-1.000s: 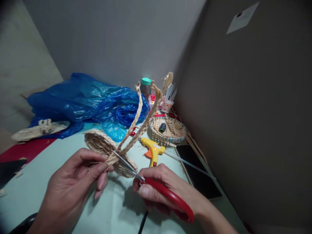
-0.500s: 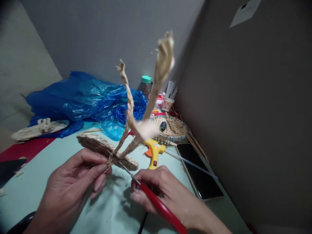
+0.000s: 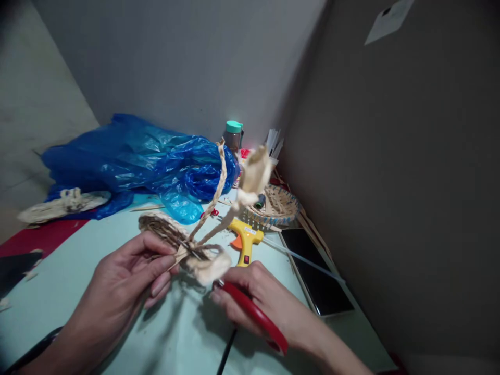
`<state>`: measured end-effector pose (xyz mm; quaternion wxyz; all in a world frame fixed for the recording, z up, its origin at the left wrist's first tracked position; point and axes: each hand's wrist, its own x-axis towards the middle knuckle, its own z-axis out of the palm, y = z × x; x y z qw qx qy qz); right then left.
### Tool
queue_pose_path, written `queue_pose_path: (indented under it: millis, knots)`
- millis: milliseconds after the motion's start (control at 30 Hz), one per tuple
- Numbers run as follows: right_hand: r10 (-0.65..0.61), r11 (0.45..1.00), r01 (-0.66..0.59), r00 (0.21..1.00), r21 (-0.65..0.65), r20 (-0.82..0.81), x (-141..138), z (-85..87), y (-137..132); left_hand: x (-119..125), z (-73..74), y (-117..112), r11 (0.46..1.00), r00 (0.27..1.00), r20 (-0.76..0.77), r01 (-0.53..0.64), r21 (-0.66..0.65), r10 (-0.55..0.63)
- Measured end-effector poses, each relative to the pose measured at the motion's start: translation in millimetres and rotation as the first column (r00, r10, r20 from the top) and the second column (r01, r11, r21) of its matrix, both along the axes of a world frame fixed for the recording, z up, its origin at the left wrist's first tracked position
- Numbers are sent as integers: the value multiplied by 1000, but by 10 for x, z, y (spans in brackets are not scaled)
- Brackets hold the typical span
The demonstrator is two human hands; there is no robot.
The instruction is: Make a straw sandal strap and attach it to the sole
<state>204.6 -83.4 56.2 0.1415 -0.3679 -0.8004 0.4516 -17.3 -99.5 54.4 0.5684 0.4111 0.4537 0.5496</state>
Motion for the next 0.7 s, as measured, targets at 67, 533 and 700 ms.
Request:
queue_pose_path:
  millis: [67, 533, 700]
  knots:
    - [7, 999, -8, 1000, -52, -11, -11, 21, 15, 2, 9, 9, 999, 999, -21, 32, -23, -33]
    - [-42, 999, 40, 995, 21, 94, -82, -33, -55, -27, -58, 74, 996, 997, -36, 73, -43, -75]
    - [-33, 996, 24, 995, 89, 98, -44, 4, 121, -40, -45, 102, 1000, 1000, -17, -1, -26, 1]
